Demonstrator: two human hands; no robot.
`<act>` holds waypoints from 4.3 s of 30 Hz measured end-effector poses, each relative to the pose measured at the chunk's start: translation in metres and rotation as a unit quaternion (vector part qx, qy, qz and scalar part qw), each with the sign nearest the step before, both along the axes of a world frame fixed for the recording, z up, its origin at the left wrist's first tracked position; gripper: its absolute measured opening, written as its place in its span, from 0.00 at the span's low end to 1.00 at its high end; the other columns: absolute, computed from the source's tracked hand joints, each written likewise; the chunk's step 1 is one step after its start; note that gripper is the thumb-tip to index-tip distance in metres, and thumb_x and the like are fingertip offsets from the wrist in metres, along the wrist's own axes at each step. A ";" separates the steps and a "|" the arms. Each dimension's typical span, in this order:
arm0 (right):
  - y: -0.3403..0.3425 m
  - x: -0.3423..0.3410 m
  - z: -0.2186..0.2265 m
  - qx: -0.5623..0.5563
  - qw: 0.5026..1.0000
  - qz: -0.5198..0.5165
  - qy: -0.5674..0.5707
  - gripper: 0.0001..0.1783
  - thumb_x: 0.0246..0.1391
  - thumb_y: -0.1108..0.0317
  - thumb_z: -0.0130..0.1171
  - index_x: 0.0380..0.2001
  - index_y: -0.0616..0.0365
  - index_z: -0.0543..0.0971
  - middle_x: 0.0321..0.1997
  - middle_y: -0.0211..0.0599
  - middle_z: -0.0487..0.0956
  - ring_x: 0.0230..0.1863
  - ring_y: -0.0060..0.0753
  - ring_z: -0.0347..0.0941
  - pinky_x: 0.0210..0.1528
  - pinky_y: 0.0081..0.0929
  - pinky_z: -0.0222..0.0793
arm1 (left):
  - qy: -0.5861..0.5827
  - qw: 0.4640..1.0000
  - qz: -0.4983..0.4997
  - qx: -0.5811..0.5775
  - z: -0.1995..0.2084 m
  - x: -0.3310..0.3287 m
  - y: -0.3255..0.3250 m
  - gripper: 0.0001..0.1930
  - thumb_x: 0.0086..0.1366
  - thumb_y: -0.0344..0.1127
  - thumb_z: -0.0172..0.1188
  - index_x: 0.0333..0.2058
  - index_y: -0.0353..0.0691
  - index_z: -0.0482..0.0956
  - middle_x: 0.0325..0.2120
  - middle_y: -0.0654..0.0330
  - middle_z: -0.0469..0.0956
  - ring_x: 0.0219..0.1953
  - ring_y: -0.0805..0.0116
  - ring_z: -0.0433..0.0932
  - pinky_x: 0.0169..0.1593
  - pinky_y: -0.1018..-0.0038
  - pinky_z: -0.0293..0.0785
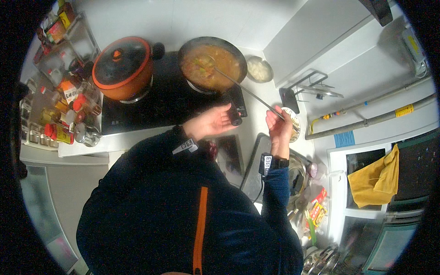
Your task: The person stirs a simmering stew in a pan on an induction cooktop using a ladle, then adds several flat white noodles from a bowl into the pan one by one. The person continues to stir the mixture while the noodles cook.
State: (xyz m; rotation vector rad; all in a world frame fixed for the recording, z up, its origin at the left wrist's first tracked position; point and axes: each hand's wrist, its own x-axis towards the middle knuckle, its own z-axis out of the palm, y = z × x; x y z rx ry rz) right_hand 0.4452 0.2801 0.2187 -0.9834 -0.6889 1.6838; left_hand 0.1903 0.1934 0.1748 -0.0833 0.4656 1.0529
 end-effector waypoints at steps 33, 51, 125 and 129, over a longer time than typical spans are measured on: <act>-0.068 -0.046 0.078 0.294 0.883 0.152 -0.332 0.25 0.69 0.56 0.45 0.43 0.73 0.77 0.38 0.50 0.82 0.38 0.41 0.82 0.44 0.31 0.78 | -0.011 0.999 -0.033 -0.009 -0.001 -0.006 0.001 0.19 0.68 0.43 0.57 0.49 0.34 0.74 0.46 0.53 0.79 0.52 0.60 0.76 0.61 0.59 0.70; -0.028 -0.069 0.057 0.310 0.916 -0.009 -0.255 0.25 0.68 0.54 0.46 0.45 0.71 0.76 0.38 0.55 0.82 0.37 0.44 0.82 0.42 0.34 0.79 | -0.014 0.999 -0.035 0.004 0.001 -0.008 0.000 0.17 0.70 0.43 0.55 0.48 0.35 0.73 0.46 0.53 0.79 0.51 0.61 0.76 0.60 0.60 0.72; 0.009 0.011 0.101 0.293 0.932 -0.040 -0.209 0.18 0.64 0.60 0.54 0.42 0.68 0.75 0.36 0.53 0.81 0.35 0.39 0.82 0.38 0.26 0.80 | 0.014 0.995 -0.057 0.082 -0.009 -0.011 0.000 0.21 0.73 0.47 0.47 0.52 0.35 0.71 0.51 0.51 0.76 0.55 0.60 0.74 0.62 0.62 0.69; 0.010 0.045 0.138 0.311 0.930 -0.022 -0.195 0.18 0.64 0.58 0.54 0.43 0.66 0.75 0.36 0.50 0.82 0.33 0.34 0.82 0.36 0.25 0.80 | 0.121 0.981 -0.129 0.077 -0.017 -0.041 -0.018 0.29 0.74 0.52 0.40 0.62 0.35 0.63 0.58 0.48 0.70 0.58 0.57 0.72 0.61 0.62 0.69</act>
